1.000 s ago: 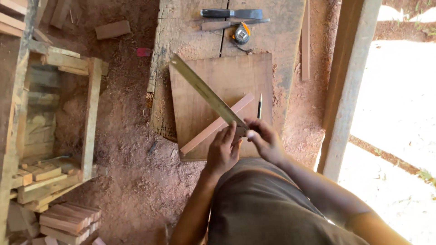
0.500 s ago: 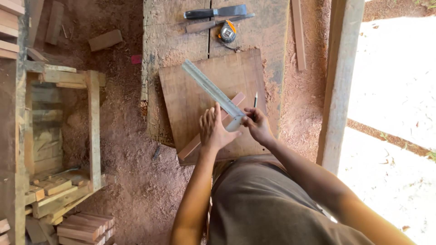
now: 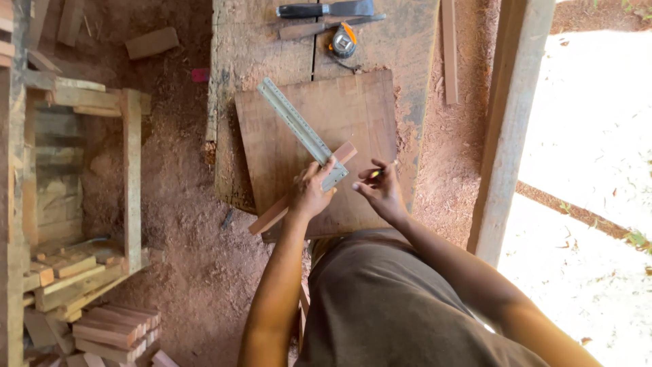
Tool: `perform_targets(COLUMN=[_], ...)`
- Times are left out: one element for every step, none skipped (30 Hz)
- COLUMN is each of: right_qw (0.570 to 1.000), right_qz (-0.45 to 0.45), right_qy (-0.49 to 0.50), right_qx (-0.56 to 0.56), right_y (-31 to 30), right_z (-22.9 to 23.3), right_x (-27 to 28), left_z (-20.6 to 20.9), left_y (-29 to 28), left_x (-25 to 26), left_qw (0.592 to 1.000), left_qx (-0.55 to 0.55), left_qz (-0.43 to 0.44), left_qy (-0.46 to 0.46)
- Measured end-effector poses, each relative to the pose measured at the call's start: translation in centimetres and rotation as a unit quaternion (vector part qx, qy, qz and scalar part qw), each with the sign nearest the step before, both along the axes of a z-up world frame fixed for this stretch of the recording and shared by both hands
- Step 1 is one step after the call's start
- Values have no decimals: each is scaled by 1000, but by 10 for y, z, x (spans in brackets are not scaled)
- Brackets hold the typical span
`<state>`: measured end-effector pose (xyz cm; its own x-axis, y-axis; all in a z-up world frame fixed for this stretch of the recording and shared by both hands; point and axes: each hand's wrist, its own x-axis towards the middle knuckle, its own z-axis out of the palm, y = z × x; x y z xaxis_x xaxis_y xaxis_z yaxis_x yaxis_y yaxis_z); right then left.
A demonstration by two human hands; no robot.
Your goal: Marking wood planks for layout using a try square and a pencil.
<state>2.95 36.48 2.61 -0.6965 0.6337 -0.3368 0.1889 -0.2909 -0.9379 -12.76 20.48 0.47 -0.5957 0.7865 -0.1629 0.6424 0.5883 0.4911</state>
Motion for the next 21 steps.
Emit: perform_targets(right_qw=[1000, 999, 997, 997, 996, 984, 984, 958, 919, 919, 935, 948, 948, 985, 985, 985, 980, 966, 966, 957, 947], right_qz=[7, -1, -9, -2, 35, 71, 76, 97, 112, 112, 129, 146, 145, 128, 107, 105, 61, 16, 15, 3, -7], right_qy=[-2, 35, 73, 72, 9, -54, -55, -83, -108, -108, -71, -35, -36, -69, -97, -97, -63, -29, -28, -18, -8], right_qx=[0, 4, 9, 10, 81, 152, 152, 258, 362, 363, 322, 280, 280, 95, -94, -94, -177, -258, -258, -290, -322], right_y=[2, 5, 9, 14, 19, 25, 31, 38, 46, 44, 40, 36, 28, 21, 14, 8, 1, -6, -7, -9, -11], right_z=[-6, -11, -16, -10, -4, 2, -10, -23, -36, -32, -28, -25, -7, 11, 29, 25, 22, 19, 14, 9, 5], right_x=[7, 15, 22, 24, 26, 28, 31, 34, 35, 28, 23, 18, 6, -6, -18, -21, -24, -27, -30, -33, -35], left_z=[1, 2, 3, 5, 7, 8, 5, 2, 0, 2, 5, 8, 7, 5, 3, 1, 0, -2, -1, 0, 2], left_y=[0, 0, 1, 1, 2, 3, 1, 0, 2, 3, 3, 4, 3, 3, 3, 3, 2, 1, 2, 3, 2], left_x=[3, 6, 9, 10, 12, 14, 15, 17, 14, 14, 15, 16, 16, 15, 14, 14, 14, 15, 15, 15, 15], left_qw=[1000, 1000, 1000, 1000, 1000, 1000, 1000, 1000, 1000, 1000, 1000, 1000, 1000, 1000, 1000, 1000, 1000, 1000, 1000, 999, 999], left_qx=[0, -4, -7, -6, -8, -9, -9, -5, 1, 2, 4, 6, 6, 5, 5, 5, 7, 9, 9, 12, 14], left_qz=[7, 6, 5, 11, 6, 0, 5, 1, -7, -6, -3, 0, -1, -1, -2, -4, 0, 3, 1, 5, 9], left_qy=[-2, 1, 3, 2, 6, 11, 9, 18, 30, 30, 26, 22, 22, 23, 25, 25, 27, 30, 30, 29, 28])
